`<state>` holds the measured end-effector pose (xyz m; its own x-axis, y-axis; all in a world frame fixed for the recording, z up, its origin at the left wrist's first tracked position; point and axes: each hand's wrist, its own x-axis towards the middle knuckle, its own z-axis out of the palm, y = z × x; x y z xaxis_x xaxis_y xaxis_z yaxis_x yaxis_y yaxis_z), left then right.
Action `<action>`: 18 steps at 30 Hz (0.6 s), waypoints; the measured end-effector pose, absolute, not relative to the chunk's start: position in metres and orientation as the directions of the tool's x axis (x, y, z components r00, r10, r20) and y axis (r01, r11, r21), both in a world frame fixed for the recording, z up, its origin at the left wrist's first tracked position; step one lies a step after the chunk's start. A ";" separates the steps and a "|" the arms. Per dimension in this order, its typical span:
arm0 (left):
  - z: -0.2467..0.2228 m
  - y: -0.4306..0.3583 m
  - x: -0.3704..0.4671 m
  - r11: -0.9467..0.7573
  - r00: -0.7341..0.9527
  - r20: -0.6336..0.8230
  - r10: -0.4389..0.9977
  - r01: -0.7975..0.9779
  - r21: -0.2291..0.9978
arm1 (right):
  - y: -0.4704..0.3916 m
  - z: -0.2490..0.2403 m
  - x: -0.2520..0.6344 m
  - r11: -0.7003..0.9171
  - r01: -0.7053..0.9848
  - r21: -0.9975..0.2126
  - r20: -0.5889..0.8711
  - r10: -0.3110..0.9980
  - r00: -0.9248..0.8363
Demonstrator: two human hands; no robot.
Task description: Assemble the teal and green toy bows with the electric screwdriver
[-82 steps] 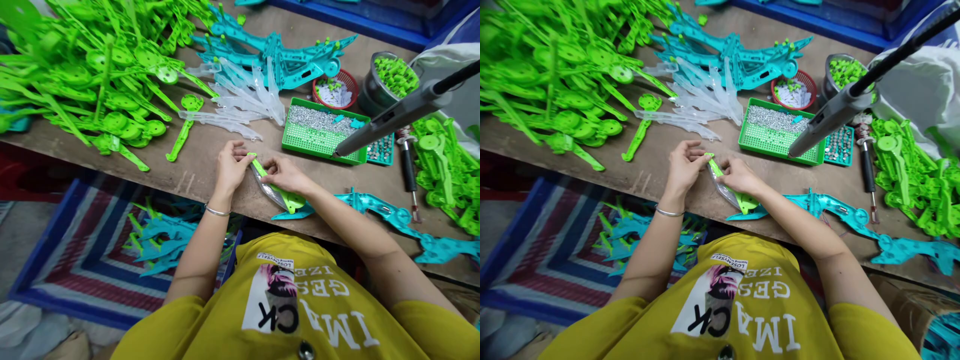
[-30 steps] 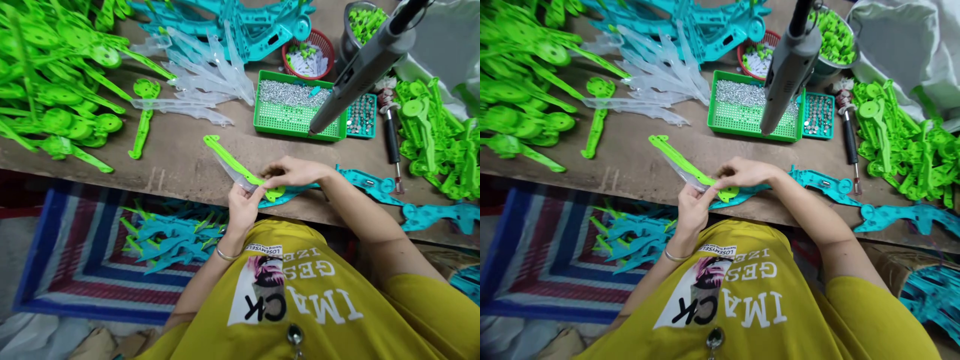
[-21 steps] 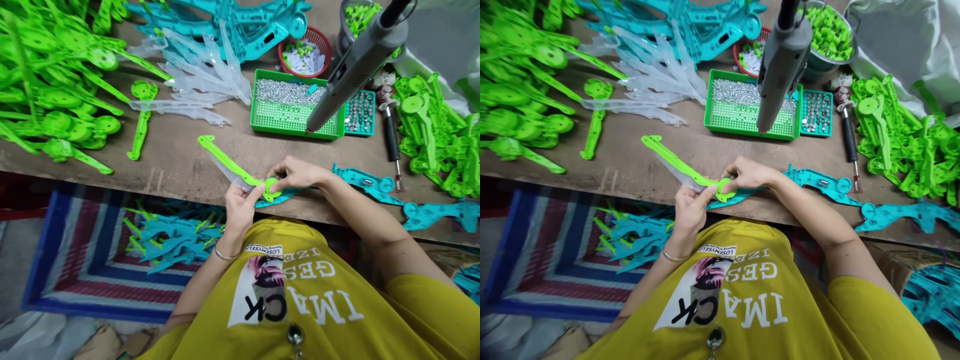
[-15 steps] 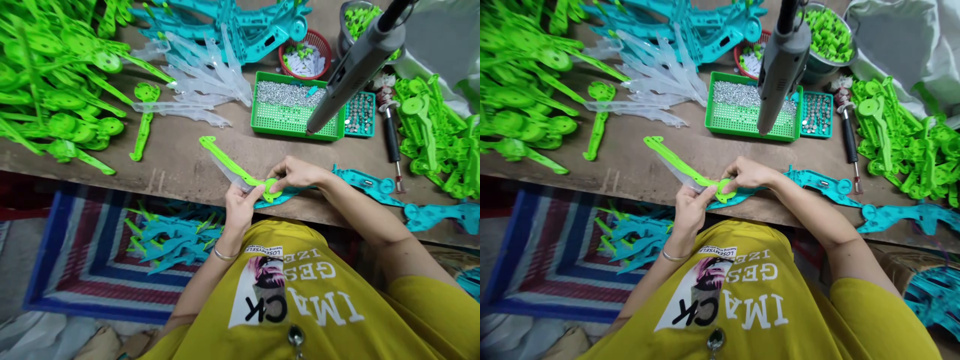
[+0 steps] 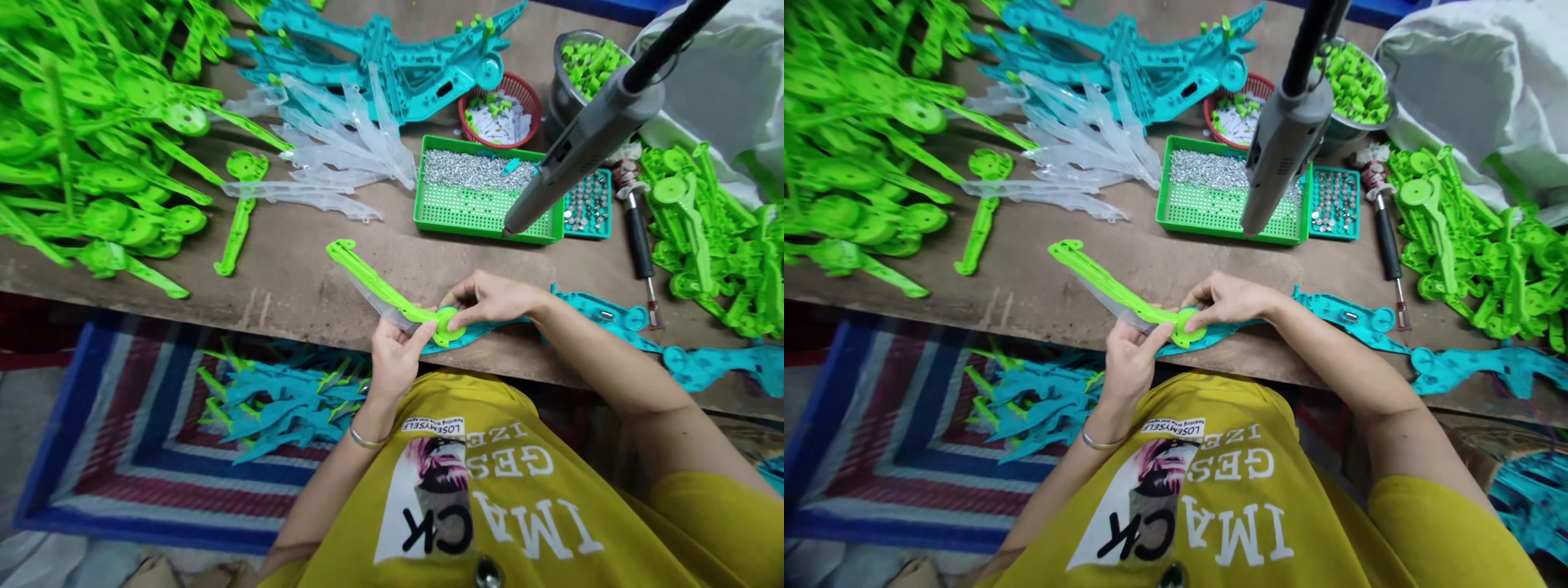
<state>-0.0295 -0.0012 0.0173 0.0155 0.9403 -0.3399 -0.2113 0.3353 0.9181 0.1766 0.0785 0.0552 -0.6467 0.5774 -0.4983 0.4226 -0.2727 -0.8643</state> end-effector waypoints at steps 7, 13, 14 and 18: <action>0.014 0.000 -0.029 0.345 -0.008 -0.355 0.935 -0.216 0.913 | 0.073 0.058 0.170 -0.093 0.526 -0.845 -0.440 0.681 -0.585; 0.016 0.003 -0.029 0.381 -0.023 -0.397 0.918 -0.232 0.895 | 0.073 0.064 0.168 -0.033 0.576 -0.816 -0.441 0.680 -0.586; 0.017 0.004 -0.030 0.396 -0.008 -0.410 0.912 -0.235 0.887 | 0.073 0.065 0.168 -0.034 0.572 -0.820 -0.439 0.679 -0.589; 0.022 0.007 -0.036 0.490 0.111 -0.478 0.871 -0.249 0.835 | 0.074 0.068 0.169 -0.030 0.555 -0.831 -0.417 0.694 -0.587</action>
